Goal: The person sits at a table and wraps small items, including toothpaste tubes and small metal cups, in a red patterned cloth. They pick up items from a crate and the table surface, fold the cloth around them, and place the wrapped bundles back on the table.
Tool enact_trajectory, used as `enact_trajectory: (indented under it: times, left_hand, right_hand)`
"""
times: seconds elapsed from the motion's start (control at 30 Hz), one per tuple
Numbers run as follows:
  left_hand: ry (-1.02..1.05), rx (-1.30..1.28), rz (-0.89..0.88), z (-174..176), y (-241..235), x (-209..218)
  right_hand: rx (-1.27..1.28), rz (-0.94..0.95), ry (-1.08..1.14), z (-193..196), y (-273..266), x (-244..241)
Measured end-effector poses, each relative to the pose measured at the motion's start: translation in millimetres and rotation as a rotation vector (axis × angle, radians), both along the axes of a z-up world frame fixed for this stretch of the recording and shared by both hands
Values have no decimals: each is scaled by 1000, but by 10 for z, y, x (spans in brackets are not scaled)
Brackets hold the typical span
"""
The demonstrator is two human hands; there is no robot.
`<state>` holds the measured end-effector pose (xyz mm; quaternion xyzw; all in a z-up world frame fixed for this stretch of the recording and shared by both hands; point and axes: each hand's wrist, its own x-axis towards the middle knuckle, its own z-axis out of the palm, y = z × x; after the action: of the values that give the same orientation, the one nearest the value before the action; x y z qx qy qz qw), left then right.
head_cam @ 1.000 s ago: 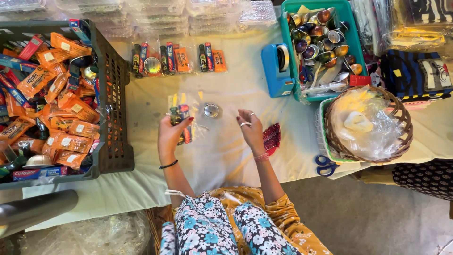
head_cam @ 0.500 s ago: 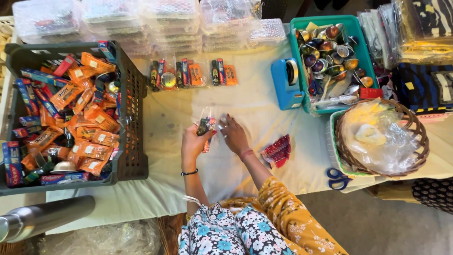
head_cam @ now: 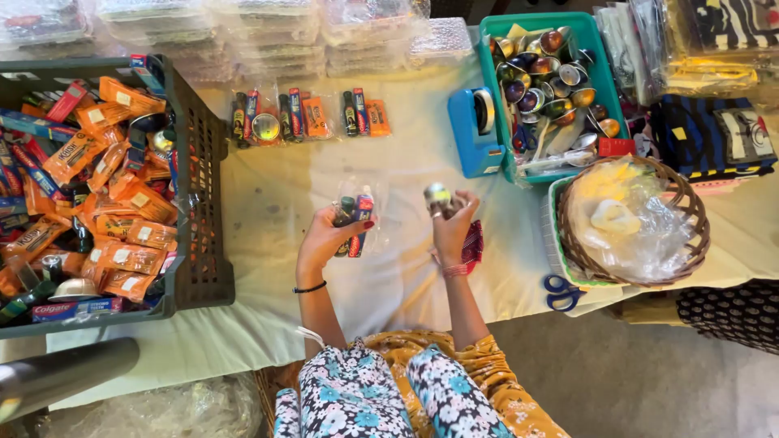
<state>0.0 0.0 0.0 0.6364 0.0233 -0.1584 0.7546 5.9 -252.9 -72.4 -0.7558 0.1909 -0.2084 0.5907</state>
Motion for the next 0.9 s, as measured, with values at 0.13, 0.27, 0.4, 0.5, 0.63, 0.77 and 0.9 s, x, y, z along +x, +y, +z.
enact_trajectory:
  times: [0.13,0.27,0.4,0.5,0.63,0.77,0.9]
  left_hand:
    - [-63,20,-106,8,-95,30]
    - [-127,172,-199,-66,-162,20]
    - [-322,391,-203,135,-188,4]
    - [-177,345,-252,235,-188,-22]
    - [-113,356,-222,153,-126,-31]
    - [-163,260,-220,-82,-50,-14]
    - [-80,117,-306,-128,-62,-19]
  right_hand:
    - [305,186,-160,597,3,19]
    - [125,323,-303,1147,157,-113]
    - [64,403,-314,1332,274,-226]
    - [39,479,-321,1319,250,-244]
    - [-233,450,-345,1537,208,-274]
    - [-432,622,-277,1554,84,-273]
    - [-477,748,-114,1466,59,-278]
